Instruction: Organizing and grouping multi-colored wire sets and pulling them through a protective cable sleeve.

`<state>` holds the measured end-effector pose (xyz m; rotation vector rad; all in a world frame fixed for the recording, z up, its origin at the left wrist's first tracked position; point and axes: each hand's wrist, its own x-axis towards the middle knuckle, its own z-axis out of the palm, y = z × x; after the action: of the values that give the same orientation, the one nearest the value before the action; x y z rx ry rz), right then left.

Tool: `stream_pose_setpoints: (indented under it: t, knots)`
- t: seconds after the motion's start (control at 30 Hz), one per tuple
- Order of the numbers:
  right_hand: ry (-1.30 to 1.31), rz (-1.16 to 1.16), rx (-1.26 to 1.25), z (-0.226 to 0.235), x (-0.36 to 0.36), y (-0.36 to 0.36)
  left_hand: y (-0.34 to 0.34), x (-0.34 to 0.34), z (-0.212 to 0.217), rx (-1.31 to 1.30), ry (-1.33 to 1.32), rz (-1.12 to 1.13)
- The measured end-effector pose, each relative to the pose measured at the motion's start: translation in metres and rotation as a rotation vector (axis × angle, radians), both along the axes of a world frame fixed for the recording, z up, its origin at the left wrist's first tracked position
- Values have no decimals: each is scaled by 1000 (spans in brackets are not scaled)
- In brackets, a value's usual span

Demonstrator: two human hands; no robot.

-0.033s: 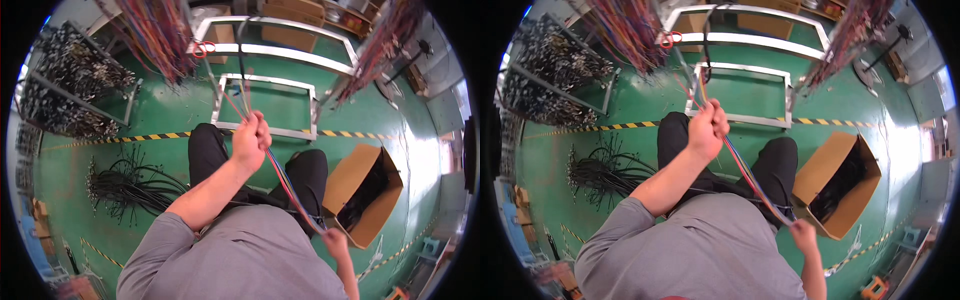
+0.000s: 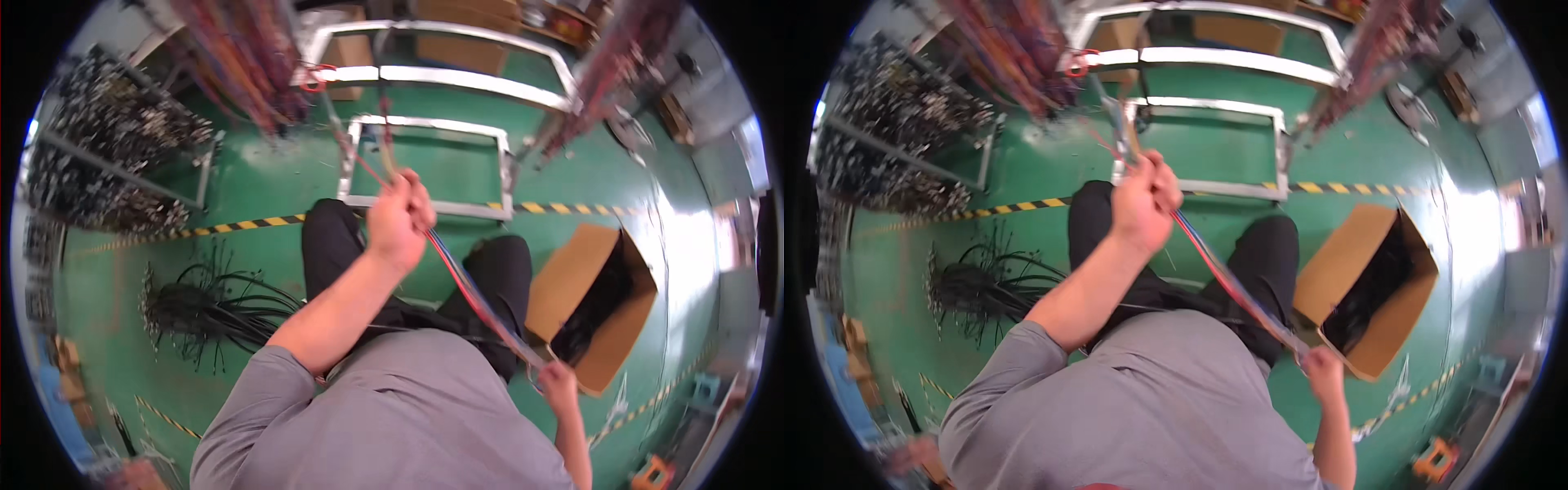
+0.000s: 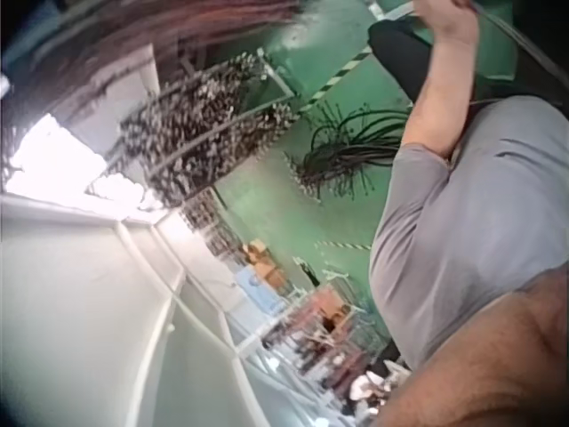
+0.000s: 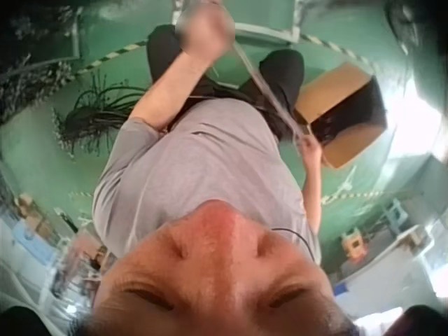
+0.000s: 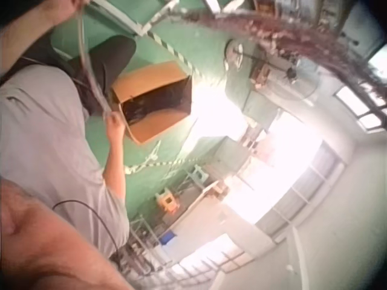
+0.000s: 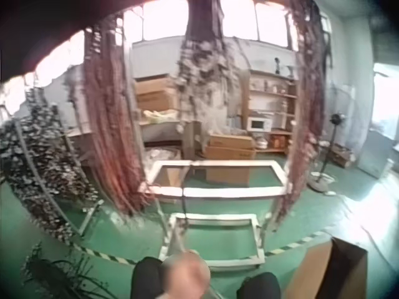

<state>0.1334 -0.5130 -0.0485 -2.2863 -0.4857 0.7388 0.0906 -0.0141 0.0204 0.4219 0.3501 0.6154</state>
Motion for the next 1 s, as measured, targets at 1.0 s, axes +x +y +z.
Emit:
stream_pose_setpoints:
  t: [1.0]
  knots:
    - [329,-1095,284,-100,18,-5,172,3,-23,62,-123,88]
